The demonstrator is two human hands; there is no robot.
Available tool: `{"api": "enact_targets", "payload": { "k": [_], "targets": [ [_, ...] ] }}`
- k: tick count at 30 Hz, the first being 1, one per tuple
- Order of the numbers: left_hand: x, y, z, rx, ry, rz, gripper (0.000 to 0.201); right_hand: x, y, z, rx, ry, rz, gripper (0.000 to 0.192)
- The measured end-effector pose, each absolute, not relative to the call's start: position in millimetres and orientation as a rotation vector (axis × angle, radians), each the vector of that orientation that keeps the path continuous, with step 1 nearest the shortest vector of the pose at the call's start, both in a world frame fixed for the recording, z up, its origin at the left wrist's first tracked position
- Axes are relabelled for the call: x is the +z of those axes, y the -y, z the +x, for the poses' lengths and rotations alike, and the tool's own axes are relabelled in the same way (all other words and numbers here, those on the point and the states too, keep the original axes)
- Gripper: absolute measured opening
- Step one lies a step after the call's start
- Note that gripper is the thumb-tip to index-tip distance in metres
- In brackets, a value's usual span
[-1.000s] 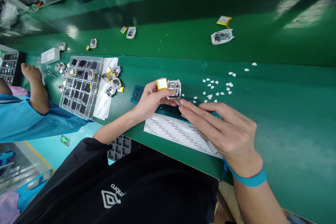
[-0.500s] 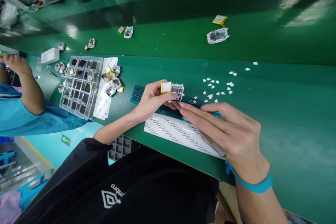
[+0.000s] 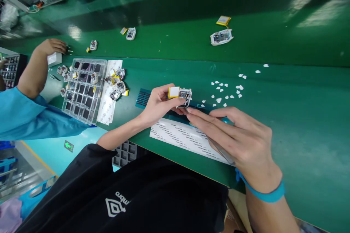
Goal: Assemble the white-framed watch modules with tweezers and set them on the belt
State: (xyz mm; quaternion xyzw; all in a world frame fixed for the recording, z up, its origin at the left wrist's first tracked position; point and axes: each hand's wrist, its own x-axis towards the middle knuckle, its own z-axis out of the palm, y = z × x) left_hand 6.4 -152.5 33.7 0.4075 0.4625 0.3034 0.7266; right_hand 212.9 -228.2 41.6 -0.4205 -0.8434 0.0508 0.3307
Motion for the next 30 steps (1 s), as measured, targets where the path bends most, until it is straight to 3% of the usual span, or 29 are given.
{"api": "enact_targets", "payload": {
  "k": [11,17,25,30],
  "targets": [
    [32,156,10,0.706,-1.027,0.895,0.049,36,225,212,0.172,2.115,-1.098,0.085],
    [36,156,9,0.718,-1.029,0.875,0.04,34,226,213,0.155,2.043,-1.106,0.085],
    [30,156,10,0.686,-1.046,0.858,0.048,29,223,217,0.27,2.069,-1.069,0.081],
    [25,149,6,0.727,-0.955,0.889,0.038,28,220,216,0.066,2.019,-1.083,0.085]
  ]
}}
